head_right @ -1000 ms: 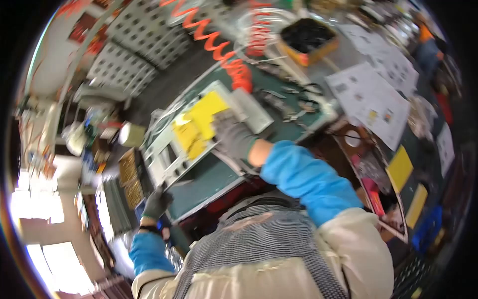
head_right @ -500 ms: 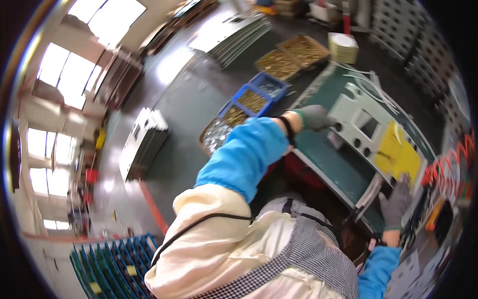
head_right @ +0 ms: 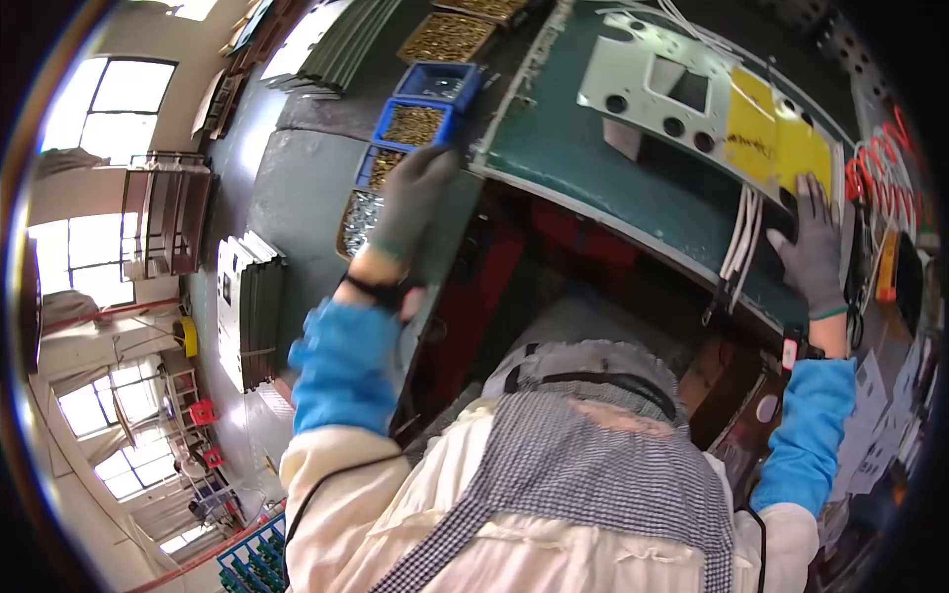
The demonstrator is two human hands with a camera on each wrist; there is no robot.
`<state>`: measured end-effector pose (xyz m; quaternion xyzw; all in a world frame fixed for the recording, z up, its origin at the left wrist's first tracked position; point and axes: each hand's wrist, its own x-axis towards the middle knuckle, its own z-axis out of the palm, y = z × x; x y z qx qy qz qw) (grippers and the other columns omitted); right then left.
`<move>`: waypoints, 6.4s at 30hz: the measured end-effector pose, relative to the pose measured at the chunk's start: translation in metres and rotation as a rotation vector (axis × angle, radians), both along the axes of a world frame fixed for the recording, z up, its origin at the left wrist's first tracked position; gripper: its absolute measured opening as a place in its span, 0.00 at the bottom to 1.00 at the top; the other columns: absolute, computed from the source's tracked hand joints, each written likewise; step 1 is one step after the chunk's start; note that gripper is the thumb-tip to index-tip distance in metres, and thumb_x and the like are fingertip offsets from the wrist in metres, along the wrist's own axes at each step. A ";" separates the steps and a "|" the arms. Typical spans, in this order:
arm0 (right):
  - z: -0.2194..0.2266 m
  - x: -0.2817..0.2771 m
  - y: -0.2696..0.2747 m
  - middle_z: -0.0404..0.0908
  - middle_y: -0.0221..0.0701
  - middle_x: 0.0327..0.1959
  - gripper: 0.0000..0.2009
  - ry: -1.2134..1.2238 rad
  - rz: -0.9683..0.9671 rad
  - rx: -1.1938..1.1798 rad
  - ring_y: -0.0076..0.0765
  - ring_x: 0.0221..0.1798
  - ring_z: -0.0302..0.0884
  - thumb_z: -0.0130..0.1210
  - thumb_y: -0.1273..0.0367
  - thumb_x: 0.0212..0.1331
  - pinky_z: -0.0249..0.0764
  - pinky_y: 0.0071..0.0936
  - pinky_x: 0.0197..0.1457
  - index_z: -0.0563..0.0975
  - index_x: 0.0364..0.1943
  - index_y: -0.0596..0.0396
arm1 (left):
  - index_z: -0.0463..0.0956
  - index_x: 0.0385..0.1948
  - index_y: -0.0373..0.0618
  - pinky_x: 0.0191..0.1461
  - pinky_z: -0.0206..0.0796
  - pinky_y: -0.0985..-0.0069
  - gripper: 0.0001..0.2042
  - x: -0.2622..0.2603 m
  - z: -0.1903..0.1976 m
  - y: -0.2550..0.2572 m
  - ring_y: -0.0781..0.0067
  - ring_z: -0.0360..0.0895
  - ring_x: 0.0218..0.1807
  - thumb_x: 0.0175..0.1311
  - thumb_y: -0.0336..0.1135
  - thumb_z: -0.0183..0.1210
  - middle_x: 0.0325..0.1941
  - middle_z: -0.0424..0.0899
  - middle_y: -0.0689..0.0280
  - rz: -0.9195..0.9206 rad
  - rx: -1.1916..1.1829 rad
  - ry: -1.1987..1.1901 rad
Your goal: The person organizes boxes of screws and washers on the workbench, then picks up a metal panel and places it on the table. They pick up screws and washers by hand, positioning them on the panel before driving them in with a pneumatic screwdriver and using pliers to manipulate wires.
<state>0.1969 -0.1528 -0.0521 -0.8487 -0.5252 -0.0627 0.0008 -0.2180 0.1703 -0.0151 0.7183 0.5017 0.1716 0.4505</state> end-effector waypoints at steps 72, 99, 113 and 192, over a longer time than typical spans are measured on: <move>-0.217 -0.347 0.136 0.79 0.41 0.52 0.39 1.850 0.394 -0.436 0.35 0.50 0.77 0.61 0.71 0.53 0.73 0.31 0.52 0.56 0.71 0.59 | 0.52 0.71 0.46 0.76 0.38 0.47 0.55 -0.353 -0.070 -0.122 0.41 0.37 0.78 0.40 0.65 0.68 0.76 0.45 0.47 -0.427 0.061 1.200; -0.010 -0.240 0.124 0.73 0.25 0.35 0.19 1.836 -0.138 0.418 0.20 0.36 0.70 0.57 0.65 0.58 0.69 0.20 0.43 0.70 0.52 0.56 | 0.76 0.50 0.34 0.42 0.73 0.76 0.21 0.115 0.015 0.049 0.73 0.79 0.37 0.66 0.43 0.61 0.39 0.82 0.62 -1.094 -0.521 -0.042; -0.006 -0.232 0.203 0.67 0.22 0.23 0.13 1.597 -0.579 0.569 0.19 0.22 0.63 0.56 0.59 0.58 0.61 0.20 0.27 0.70 0.33 0.53 | 0.58 0.69 0.51 0.72 0.54 0.49 0.47 0.276 0.034 0.093 0.41 0.48 0.75 0.45 0.55 0.69 0.76 0.49 0.49 -1.352 0.768 0.172; 0.027 -0.217 0.212 0.65 0.24 0.19 0.09 1.864 -0.864 0.454 0.22 0.16 0.60 0.58 0.65 0.54 0.57 0.22 0.16 0.70 0.27 0.52 | 0.50 0.72 0.55 0.74 0.51 0.45 0.52 0.310 0.020 0.053 0.37 0.43 0.76 0.42 0.46 0.74 0.77 0.47 0.55 -1.663 0.815 0.650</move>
